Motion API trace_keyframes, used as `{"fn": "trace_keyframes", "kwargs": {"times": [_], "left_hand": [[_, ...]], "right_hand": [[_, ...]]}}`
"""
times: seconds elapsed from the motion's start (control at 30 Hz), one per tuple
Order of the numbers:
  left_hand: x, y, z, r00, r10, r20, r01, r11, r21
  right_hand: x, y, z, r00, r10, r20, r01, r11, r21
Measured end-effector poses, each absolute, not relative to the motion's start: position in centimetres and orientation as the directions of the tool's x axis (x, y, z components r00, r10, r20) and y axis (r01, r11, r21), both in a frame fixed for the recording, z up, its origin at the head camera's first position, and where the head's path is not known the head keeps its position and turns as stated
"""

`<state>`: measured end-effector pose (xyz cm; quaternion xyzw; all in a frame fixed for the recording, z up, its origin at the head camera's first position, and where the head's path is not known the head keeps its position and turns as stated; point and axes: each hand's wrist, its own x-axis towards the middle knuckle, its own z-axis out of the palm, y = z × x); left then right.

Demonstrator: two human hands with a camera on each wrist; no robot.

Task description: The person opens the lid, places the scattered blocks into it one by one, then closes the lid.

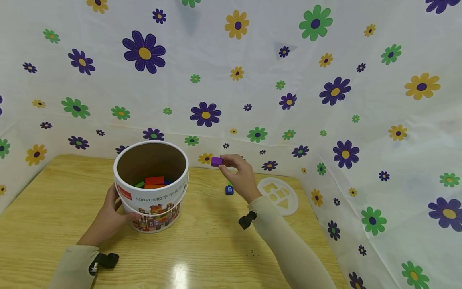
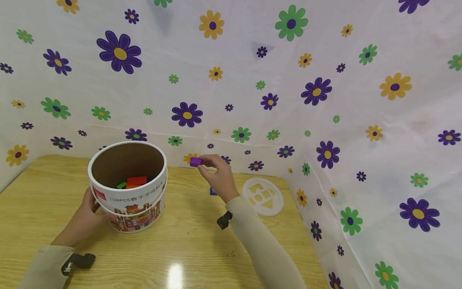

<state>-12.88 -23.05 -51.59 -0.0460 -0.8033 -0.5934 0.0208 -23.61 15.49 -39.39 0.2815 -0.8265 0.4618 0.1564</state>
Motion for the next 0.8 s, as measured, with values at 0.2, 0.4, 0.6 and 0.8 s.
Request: {"fn": "trace_keyframes", "kwargs": {"times": [0.2,0.4,0.6,0.8], "left_hand": [[-12.8,-22.9,-51.2,-0.996,0.041,0.075,0.084,0.305,0.949],[-12.8,-23.0,-51.3,-0.995,0.044,0.092,0.101,0.296,0.950],[-13.0,-23.1,-51.6,-0.992,0.045,0.114,0.123,0.288,0.950],[-13.1,-23.2,-51.9,-0.991,0.054,0.126,0.136,0.285,0.949]], "right_hand": [[-23.4,12.9,-37.4,-0.753,-0.346,0.559,-0.657,0.354,-0.666],[-23.2,9.9,-35.9,-0.705,-0.372,0.604,-0.702,0.250,-0.667],[-22.5,7.2,-35.2,-0.675,-0.412,0.612,-0.723,0.203,-0.661],[-21.9,5.2,-34.9,-0.645,-0.513,0.567,-0.726,0.180,-0.664]]}}
